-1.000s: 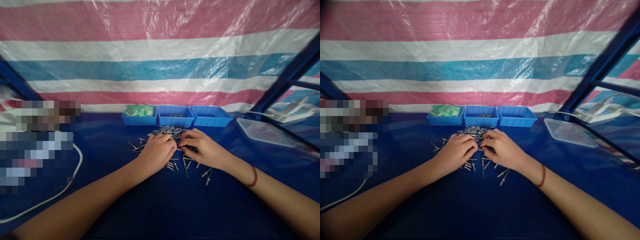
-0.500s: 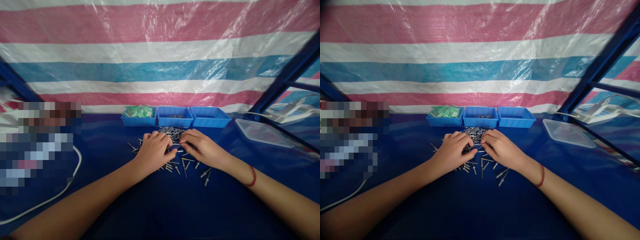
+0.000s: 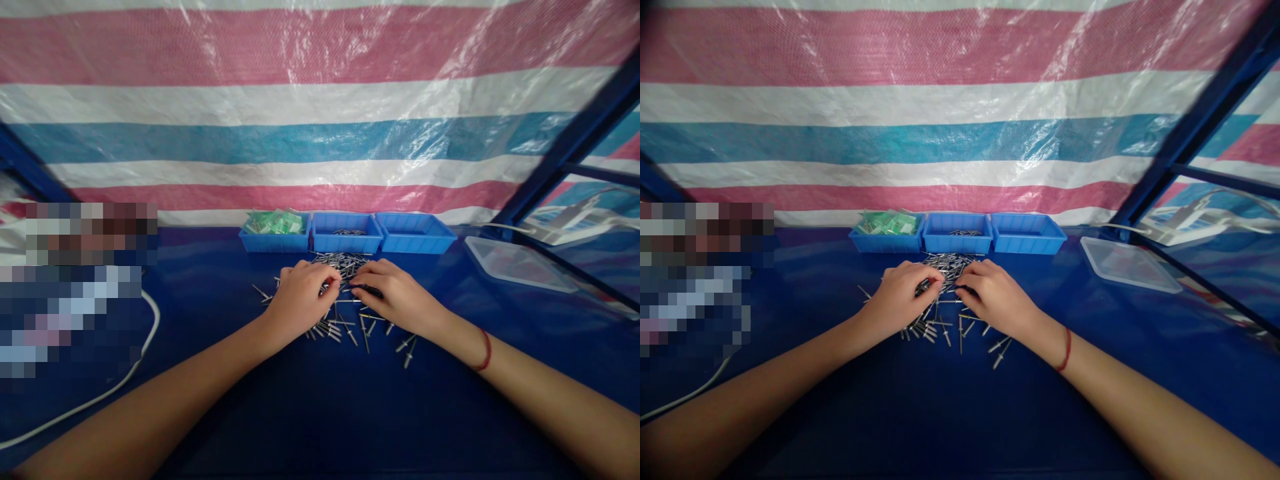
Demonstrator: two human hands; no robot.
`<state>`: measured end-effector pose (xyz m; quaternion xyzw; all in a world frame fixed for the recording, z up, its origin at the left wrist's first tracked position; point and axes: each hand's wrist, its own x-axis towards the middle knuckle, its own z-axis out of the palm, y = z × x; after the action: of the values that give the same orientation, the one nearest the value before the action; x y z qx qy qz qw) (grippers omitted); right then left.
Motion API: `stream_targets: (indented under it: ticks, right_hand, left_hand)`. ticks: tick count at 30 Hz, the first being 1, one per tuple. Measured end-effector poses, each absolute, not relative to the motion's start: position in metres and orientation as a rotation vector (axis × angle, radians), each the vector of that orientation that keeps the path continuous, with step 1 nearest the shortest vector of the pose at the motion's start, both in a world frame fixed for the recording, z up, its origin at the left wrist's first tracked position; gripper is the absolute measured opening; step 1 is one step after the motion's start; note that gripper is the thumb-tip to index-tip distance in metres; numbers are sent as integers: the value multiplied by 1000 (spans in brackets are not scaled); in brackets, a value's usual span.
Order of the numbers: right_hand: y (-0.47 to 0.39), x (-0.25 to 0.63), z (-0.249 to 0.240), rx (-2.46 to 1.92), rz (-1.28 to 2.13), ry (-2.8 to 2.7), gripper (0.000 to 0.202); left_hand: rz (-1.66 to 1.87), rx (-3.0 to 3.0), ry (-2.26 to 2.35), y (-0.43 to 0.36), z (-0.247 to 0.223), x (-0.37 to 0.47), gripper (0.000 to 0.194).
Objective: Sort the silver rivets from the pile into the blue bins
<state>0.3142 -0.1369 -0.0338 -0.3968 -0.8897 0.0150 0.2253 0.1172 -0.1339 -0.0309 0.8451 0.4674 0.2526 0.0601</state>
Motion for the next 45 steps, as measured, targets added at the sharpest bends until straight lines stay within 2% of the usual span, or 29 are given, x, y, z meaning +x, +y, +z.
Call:
stream_targets:
  ticks: [10,19,25,31,35,45]
  right_hand:
    - [-138,310,-34,-1065,-3,-2498,22]
    - [-137,312,-34,-1066,61,-2522,19]
    - [-146,311,-26,-1009,-70,-2419,21]
    - [-149,309,-23,-1062,382,-1967,20]
    - [-151,304,-25,-1003,699,-1822,21]
    - [-154,304,-24,-949,650,-1841,16]
  left_hand:
    - [610,2792,1329,-141,-34,122,20]
    - [580,2771,1362,-144,-30,124,16]
    - [721,2762,1305,-147,-28,124,22]
    - [1085,2466,1258,-145,-26,124,14]
    - [1162,2425,1176,-148,-26,126,9]
    - [1160,2458,1102,-148,-28,127,9]
